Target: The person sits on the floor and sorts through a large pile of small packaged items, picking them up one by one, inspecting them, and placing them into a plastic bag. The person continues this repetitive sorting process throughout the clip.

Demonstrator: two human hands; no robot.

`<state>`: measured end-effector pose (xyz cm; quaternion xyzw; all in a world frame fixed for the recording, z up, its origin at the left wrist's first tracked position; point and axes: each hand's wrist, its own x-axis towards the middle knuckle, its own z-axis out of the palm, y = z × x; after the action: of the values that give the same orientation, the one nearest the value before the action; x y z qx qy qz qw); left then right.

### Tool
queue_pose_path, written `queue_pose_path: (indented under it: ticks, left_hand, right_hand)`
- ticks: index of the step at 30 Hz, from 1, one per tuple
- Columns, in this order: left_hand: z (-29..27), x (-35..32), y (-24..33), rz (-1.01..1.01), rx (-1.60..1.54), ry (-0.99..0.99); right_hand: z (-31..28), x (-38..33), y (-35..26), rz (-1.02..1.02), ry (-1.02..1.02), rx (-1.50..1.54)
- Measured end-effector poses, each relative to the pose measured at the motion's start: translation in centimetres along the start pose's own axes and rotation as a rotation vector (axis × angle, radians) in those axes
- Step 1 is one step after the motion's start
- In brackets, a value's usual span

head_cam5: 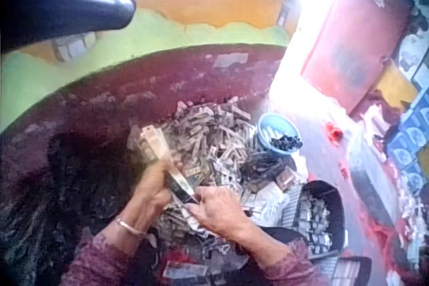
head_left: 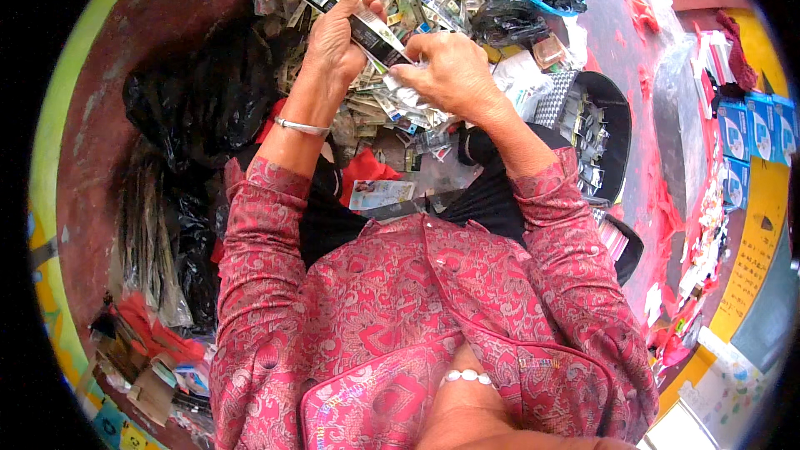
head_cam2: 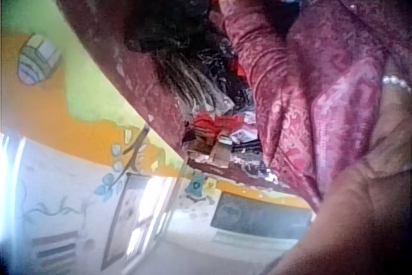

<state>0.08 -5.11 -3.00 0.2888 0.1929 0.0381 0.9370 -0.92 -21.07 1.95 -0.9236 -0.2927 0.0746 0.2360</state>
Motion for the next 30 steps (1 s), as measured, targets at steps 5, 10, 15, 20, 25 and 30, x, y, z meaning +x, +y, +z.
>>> queue_pose_path:
  ticks: [5,10,15,20,25,30]
  left_hand:
    - [-0.6,0.5,-0.1,-0.041,-0.092,0.014]
    - [-0.1,0.0,0.0,-0.06,-0.089,0.084]
    - [0.4,0.0,0.0,-0.064,-0.112,0.062]
    - [-1.1,0.5,0.5,-0.167,-0.261,-0.197]
    - [-0.9,0.3,0.8,-0.196,-0.228,-0.262]
    - [-0.2,-0.8,1.1,-0.208,0.05,-0.304]
  right_hand:
    - [-0.4,0.4,1.8,0.017,0.018,0.34]
    - [-1.4,1.3,3.6,0.081,0.014,0.762]
    - [-1.5,0.9,2.6,0.176,-0.007,1.07]
    - [-3.5,1.3,5.3,0.13,0.235,1.35]
    - [-7.4,0.1,8.1,0.048,0.158,1.377]
    - [-8.8,-0.7,9.5,-0.111,-0.05,0.913]
